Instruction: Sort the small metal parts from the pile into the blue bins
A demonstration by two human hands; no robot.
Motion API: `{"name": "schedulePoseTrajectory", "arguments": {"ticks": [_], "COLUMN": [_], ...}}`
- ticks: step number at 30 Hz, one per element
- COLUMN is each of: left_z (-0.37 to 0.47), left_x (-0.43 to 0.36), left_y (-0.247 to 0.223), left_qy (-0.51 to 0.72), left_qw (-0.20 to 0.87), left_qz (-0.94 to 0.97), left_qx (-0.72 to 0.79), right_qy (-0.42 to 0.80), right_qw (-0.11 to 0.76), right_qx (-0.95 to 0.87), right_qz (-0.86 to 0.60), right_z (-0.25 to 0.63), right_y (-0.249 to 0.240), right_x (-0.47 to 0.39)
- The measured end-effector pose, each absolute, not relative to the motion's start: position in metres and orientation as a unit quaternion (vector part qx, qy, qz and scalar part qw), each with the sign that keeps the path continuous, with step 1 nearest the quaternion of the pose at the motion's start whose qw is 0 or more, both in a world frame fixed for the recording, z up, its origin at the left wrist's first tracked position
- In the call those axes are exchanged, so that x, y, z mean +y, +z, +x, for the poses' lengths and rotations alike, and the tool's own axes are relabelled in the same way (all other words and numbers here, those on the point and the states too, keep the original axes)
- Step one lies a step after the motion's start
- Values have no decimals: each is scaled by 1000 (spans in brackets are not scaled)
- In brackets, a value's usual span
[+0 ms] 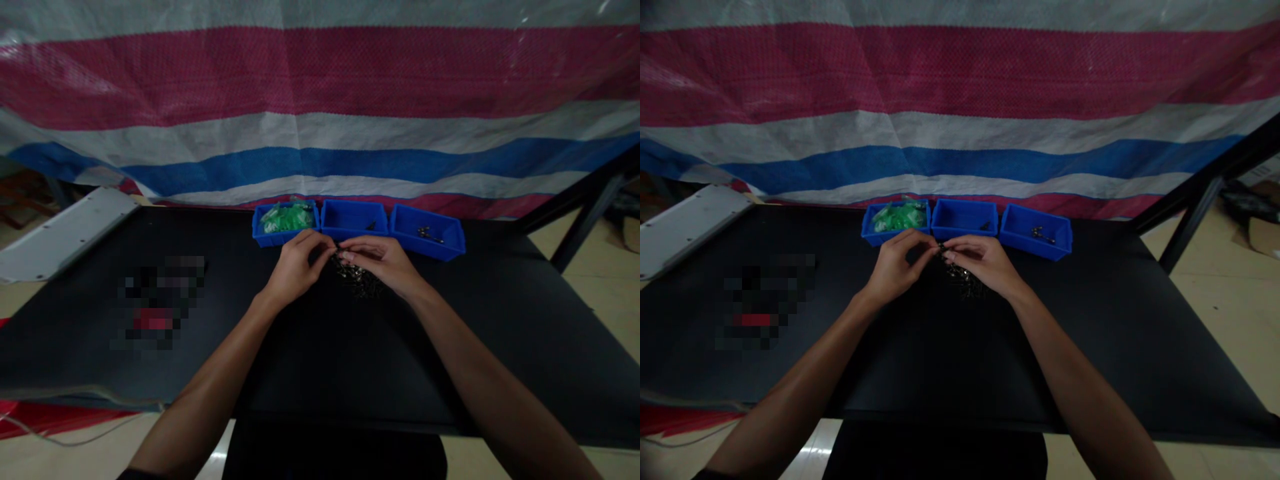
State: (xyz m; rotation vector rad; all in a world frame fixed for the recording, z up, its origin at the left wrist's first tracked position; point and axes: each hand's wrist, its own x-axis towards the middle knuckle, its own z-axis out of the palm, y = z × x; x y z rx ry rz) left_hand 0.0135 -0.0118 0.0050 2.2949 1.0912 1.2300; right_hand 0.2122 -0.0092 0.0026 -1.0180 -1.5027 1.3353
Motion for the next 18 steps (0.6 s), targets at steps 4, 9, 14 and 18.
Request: {"name": "schedulePoseTrajectory", "arguments": {"ticks": [4,9,14,18], "left_z": [15,14,12,14], "left_x": [-12,-11,-9,-8], "left_y": [4,-1,-11,-17], "left_qy": [425,390,282,225], "left_qw": [172,187,207,196], "left_qz": [806,821,873,897], "left_qx": [374,372,340,326], "right_qy": [550,526,428,390], "right_qw": [441,471,546,528], "right_qx": [-571,-551,-559,-590], "right_qz": [-421,-446,-454,-470], "right_z": [212,216,219,220], "right_y": [1,-3,-3,1], "right_x": [-8,-4,0,-1]}}
